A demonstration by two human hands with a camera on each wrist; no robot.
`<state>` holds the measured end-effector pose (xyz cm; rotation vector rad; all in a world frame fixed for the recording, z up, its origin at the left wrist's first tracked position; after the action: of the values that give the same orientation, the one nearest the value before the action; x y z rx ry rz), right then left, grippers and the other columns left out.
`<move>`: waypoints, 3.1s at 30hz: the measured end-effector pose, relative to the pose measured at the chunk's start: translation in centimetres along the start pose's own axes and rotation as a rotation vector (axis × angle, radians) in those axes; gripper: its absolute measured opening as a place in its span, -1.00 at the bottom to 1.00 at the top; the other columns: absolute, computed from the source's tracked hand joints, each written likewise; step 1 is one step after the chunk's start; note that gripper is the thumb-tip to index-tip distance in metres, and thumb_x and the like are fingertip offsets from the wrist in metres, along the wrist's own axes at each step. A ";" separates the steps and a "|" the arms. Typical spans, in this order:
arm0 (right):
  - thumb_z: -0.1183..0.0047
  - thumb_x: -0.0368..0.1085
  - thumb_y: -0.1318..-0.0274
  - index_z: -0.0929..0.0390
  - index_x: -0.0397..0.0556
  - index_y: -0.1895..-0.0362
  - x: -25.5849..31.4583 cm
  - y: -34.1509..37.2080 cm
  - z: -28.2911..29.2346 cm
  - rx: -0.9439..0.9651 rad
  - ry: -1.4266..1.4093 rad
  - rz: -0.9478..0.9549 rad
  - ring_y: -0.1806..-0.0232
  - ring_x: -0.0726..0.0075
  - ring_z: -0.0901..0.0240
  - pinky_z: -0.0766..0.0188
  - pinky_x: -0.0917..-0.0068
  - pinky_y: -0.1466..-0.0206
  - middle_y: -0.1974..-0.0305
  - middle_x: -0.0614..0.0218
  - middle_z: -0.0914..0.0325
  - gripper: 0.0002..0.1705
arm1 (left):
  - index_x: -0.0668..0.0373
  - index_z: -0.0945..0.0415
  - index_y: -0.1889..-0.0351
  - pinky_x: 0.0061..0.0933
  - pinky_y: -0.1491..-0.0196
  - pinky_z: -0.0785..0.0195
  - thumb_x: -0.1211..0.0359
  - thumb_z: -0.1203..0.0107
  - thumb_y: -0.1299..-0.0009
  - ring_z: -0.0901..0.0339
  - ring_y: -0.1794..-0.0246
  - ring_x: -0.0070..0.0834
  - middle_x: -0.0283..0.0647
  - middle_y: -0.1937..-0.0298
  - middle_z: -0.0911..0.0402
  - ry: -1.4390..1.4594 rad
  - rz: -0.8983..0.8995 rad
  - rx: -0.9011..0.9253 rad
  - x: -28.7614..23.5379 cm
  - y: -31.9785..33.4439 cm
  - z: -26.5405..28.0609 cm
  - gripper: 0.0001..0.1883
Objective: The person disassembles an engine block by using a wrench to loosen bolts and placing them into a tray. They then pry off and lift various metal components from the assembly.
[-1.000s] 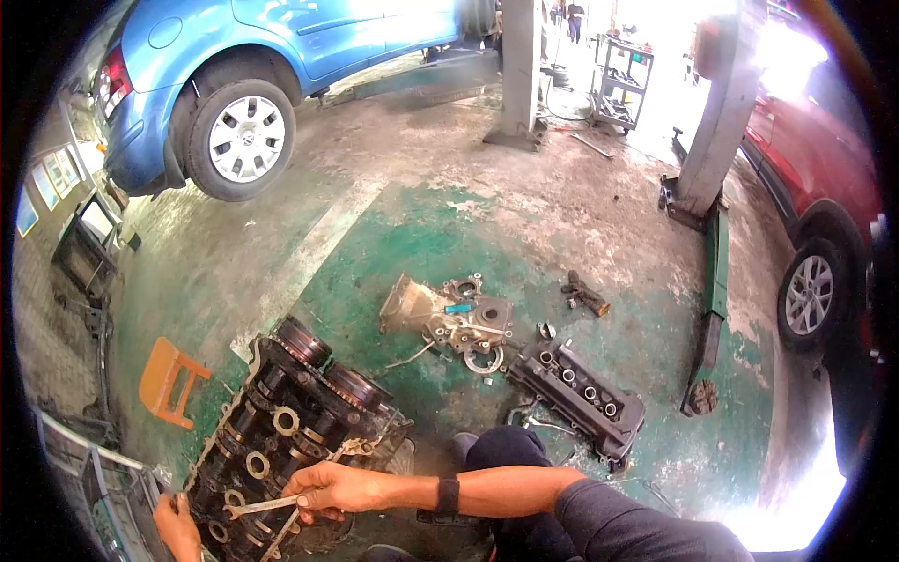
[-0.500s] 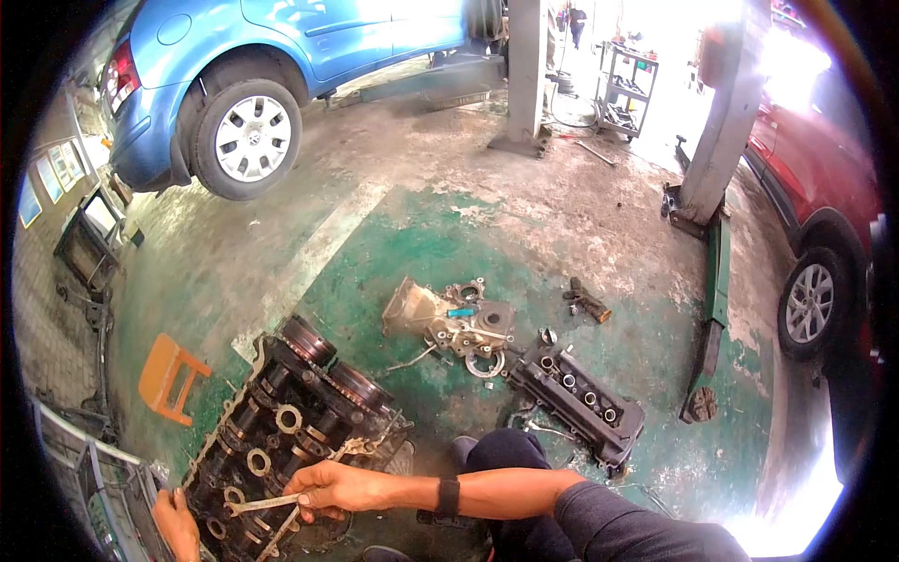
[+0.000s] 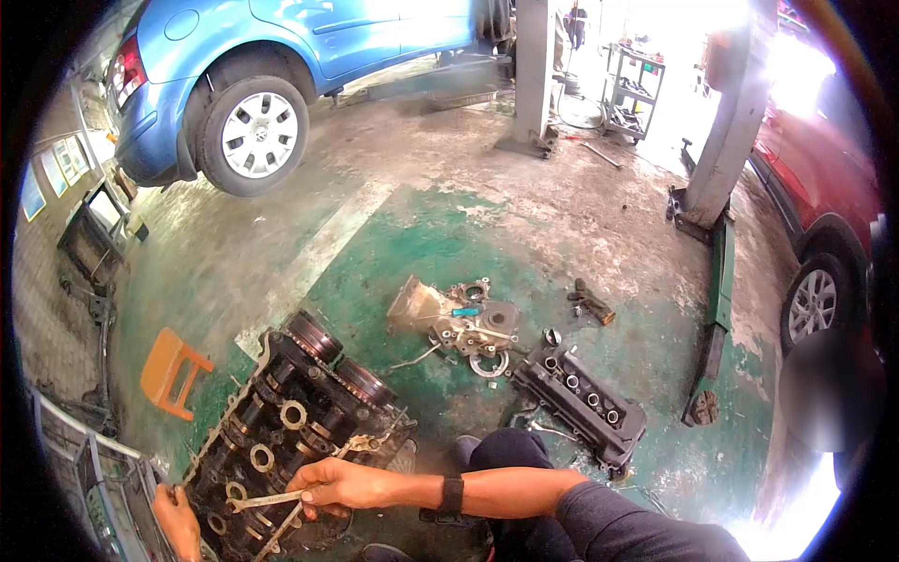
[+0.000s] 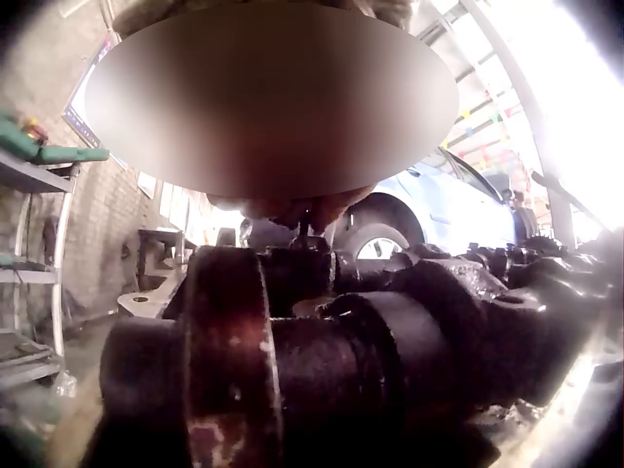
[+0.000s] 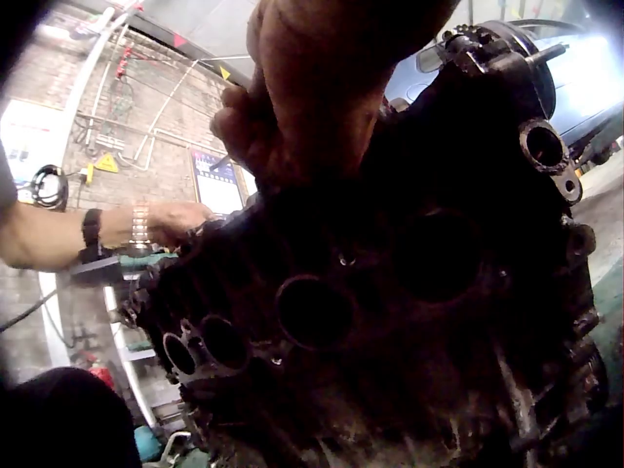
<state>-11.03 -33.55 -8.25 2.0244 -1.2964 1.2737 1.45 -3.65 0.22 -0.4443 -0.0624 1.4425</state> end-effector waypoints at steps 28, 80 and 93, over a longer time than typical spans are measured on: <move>0.07 -0.25 -0.26 -0.45 -0.15 0.01 2.1 0.7 -0.7 -0.093 0.037 -0.073 0.53 0.66 -0.28 -0.26 0.66 0.47 0.37 0.42 -0.56 -0.70 | 0.23 -0.43 -0.05 -0.43 0.29 -0.25 0.06 0.12 -0.47 -0.35 0.35 -0.54 -0.21 0.11 -0.48 0.468 0.335 0.021 3.2 -0.1 1.8 -0.56; 0.28 -0.38 -0.34 -0.31 -0.18 -0.14 1.8 1.0 -2.6 -0.415 0.086 0.175 0.60 0.65 -0.27 -0.29 0.66 0.53 0.24 0.31 -0.53 -0.67 | 0.22 -0.56 0.28 -0.66 0.59 -0.01 0.39 -0.05 -0.37 -0.16 0.64 -0.76 -0.52 0.58 -0.33 0.924 0.123 0.333 -11.4 -0.2 -2.2 -0.88; 0.26 -0.35 -0.34 -0.30 -0.16 -0.15 1.3 0.6 -2.3 -0.388 0.077 0.120 0.58 0.64 -0.30 -0.33 0.65 0.53 0.21 0.31 -0.52 -0.66 | 0.31 -0.53 0.23 -0.60 0.38 -0.25 0.51 -0.02 -0.33 -0.36 0.45 -0.67 -0.37 0.41 -0.53 0.784 -0.033 0.347 -11.7 -0.4 -3.7 -0.89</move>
<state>-12.44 -32.75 -6.03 1.6349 -1.5124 1.0395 1.32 -15.93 -0.41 -0.6840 0.7921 1.1327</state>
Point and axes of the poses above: each hand's wrist, its own y-axis away from the middle knuckle, its own z-axis out of the back of the hand, x = y × z, the point moved 1 cm from there along -y, towards the middle knuckle
